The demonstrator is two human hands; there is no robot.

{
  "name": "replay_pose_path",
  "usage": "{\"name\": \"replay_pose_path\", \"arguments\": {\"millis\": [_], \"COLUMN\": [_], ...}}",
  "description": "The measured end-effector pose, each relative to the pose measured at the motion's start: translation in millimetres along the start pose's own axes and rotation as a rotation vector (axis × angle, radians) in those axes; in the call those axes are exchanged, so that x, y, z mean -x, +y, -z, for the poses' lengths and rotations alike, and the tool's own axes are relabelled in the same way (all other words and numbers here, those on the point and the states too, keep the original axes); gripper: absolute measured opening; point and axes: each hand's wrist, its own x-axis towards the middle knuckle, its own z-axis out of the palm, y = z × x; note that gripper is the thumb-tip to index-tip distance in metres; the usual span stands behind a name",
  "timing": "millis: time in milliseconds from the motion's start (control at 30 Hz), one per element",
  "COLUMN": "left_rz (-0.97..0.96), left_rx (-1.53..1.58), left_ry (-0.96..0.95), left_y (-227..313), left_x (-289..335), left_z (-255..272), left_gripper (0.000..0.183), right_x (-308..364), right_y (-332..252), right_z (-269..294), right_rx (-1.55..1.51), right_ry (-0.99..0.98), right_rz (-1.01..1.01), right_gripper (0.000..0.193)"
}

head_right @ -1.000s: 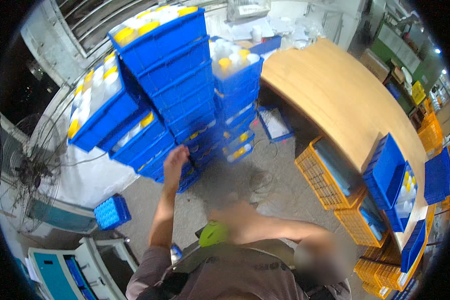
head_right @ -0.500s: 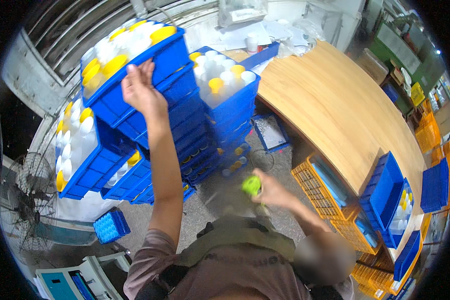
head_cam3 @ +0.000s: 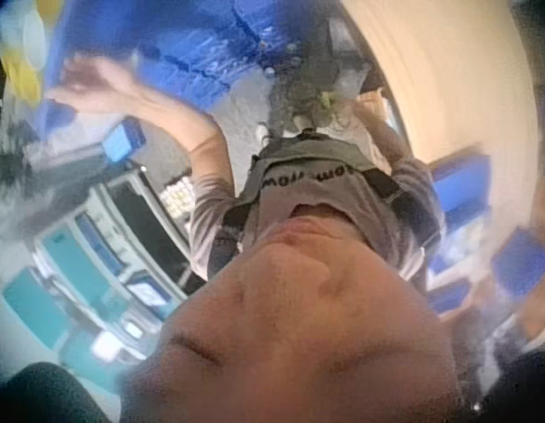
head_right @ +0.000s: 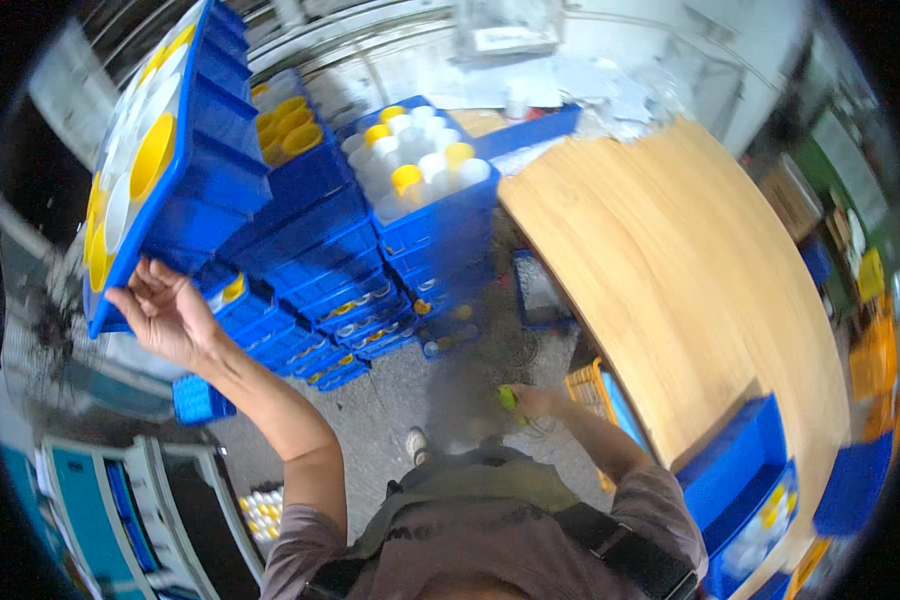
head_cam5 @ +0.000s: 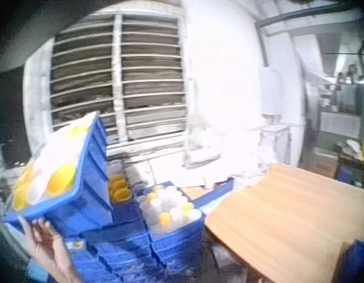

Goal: The person operates a machine touchscreen, then picks up a blue tray of white and yellow plastic cups. They use a green handheld tool to inspect the cups, then move to a table to separate the cups by color into different blue bins.

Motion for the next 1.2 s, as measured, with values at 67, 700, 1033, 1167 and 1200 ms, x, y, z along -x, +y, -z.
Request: {"name": "replay_pose_path", "arguments": {"millis": [67, 700, 1033, 1167, 1200], "left_rz": [-0.055, -0.536, -0.609, -0.547, -0.548], "left_rx": [-0.002, -1.031, -1.039, -0.987, -0.980], "left_ry": [-0.074, 1.435, 1.664, 1.637, 1.603], "left_y": [38, 359, 365, 362, 359], "left_x": [34, 477, 635, 653, 653], "left_z": [-21, -69, -91, -105, -108], "left_gripper": [0.021, 0.041, 0.034, 0.036, 0.038], "right_x": [-6, 65, 154, 137, 132], "right_y": [-12, -114, -166, -169, -167], "right_z": [5, -190, -339, -312, -306], "right_rx": [0.028, 0.344, 1.247, 1.270, 1.287], "right_ry": [-0.072, -0.515, -0.725, -0.635, -0.617], "right_rz": [0.053, 0.201, 0.378, 0.402, 0.424], "right_gripper": [0.029, 0.044, 0.050, 0.049, 0.049]}}
